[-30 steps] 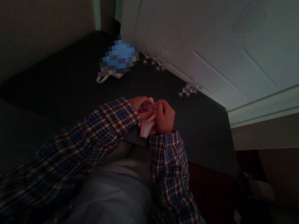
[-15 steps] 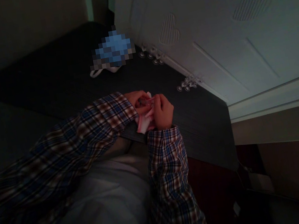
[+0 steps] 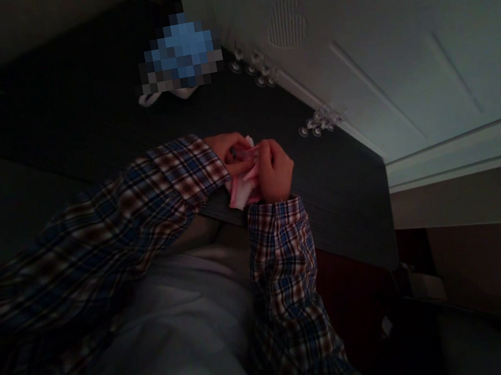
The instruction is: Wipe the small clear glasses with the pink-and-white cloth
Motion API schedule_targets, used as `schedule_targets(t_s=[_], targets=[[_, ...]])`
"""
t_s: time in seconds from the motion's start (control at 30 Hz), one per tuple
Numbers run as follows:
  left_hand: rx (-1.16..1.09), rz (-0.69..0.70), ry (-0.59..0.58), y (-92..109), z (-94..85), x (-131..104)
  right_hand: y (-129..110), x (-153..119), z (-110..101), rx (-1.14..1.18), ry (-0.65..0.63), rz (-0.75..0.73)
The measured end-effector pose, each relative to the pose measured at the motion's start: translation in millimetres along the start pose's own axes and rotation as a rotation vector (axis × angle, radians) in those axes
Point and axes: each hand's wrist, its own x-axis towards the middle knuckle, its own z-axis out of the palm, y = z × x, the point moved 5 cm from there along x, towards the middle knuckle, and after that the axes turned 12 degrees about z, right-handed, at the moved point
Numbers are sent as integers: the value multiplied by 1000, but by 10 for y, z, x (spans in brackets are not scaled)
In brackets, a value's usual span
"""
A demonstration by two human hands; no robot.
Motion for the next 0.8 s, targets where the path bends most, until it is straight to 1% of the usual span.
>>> schedule_targets(t_s=[0.13, 0.3, 0.43, 0.57, 0.8], targets=[[36, -6, 4, -9, 1, 1, 30, 26, 24, 24, -21, 3], [42, 6, 32, -28, 11, 2, 31, 41, 29, 16, -19, -1], [45, 12, 19, -39, 20, 7, 28, 36, 27, -14, -21, 7], [37, -10, 16, -25, 7, 5, 23, 26, 24, -5, -14, 2], [16, -37, -21, -11, 5, 4, 5, 9, 11, 3, -9, 8]])
